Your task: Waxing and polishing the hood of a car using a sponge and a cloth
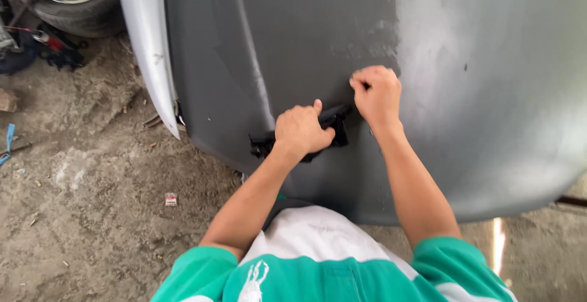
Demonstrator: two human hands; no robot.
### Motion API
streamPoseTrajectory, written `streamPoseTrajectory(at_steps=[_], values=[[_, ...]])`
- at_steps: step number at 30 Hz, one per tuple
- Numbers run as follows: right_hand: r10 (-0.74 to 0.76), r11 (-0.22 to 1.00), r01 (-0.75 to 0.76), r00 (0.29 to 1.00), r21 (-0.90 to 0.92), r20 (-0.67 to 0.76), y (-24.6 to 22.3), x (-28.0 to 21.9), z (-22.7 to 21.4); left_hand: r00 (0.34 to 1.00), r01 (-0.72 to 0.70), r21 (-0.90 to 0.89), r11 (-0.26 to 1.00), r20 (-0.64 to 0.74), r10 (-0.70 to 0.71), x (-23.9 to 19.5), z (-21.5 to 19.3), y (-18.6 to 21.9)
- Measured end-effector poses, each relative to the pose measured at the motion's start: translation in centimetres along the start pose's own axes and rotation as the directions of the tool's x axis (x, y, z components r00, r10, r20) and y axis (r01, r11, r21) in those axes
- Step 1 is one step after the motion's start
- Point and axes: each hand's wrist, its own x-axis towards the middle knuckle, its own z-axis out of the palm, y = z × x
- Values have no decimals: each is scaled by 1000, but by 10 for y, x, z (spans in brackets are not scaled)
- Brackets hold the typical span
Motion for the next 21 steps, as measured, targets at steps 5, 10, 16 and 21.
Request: streamPoseTrajectory(at_steps=[5,10,16,21], values=[[176,980,-177,984,90,13,-16,-9,-17,977,-51,113,992,-202,73,39,20,5],[220,975,-220,976,-38,-4,10,-2,13,933,-209,281,937,-231,277,56,18,0],[257,955,-270,960,126,108,-22,-5,-24,888,-306,424,852,-194,416,35,23,8],[308,947,-308,951,91,17,-27,2,-14,914,-286,398,872,-161,373,45,33,7]])
